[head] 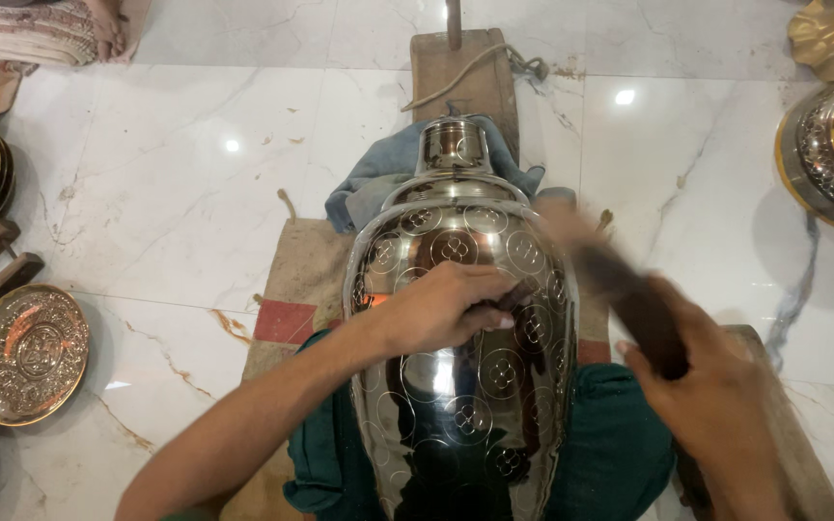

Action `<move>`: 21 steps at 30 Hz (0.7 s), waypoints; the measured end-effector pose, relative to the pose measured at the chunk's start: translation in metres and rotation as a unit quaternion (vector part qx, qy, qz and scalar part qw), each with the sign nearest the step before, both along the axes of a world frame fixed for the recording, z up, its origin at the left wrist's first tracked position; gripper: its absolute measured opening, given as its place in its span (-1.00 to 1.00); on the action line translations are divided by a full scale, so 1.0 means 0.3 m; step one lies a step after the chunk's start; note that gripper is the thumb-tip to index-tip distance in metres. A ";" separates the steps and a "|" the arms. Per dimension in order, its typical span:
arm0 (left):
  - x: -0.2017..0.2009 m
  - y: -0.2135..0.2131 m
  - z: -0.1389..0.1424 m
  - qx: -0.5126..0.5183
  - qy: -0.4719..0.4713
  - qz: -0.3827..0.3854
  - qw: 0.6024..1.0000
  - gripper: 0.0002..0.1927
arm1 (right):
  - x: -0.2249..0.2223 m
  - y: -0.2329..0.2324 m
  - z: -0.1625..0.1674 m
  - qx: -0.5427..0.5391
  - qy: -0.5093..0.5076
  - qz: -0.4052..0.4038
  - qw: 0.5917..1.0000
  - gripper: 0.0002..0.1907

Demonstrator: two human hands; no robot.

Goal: The person uses a chisel and hammer to engrave a floral pattern onto a large metal vessel. They repeatedly strike the chisel with the hammer to create indentations in the metal surface.

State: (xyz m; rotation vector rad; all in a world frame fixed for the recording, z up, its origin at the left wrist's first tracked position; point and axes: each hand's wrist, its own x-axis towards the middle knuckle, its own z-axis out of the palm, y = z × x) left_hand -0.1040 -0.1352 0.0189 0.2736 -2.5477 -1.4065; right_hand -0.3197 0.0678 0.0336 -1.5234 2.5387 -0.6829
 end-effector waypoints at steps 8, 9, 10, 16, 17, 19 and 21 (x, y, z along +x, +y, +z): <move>-0.052 -0.045 -0.019 -0.020 -0.020 -0.152 0.988 -0.68 | 0.102 0.203 -0.260 -0.133 -0.066 -0.095 0.984 -0.24; -0.055 -0.045 -0.020 -0.022 -0.007 -0.171 0.985 -0.67 | 0.114 0.230 -0.279 -0.099 0.007 -0.079 0.992 -0.25; -0.058 -0.048 -0.019 -0.036 -0.009 -0.179 0.983 -0.67 | 0.122 0.245 -0.298 -0.068 0.080 -0.063 0.992 -0.25; -0.075 -0.036 0.010 -0.059 0.023 -0.187 0.980 -0.66 | 0.148 0.316 -0.341 -0.082 0.122 -0.082 0.986 -0.29; -0.066 -0.031 0.022 -0.069 0.073 -0.158 0.982 -0.67 | 0.150 0.324 -0.343 -0.066 0.076 -0.114 0.988 -0.25; -0.039 -0.028 0.051 -0.030 0.106 -0.025 0.994 -0.68 | 0.152 0.345 -0.347 -0.030 -0.015 -0.182 0.983 -0.16; 0.046 -0.035 0.081 0.066 0.062 0.188 0.978 -0.67 | 0.153 0.369 -0.352 -0.056 -0.135 -0.189 0.971 -0.27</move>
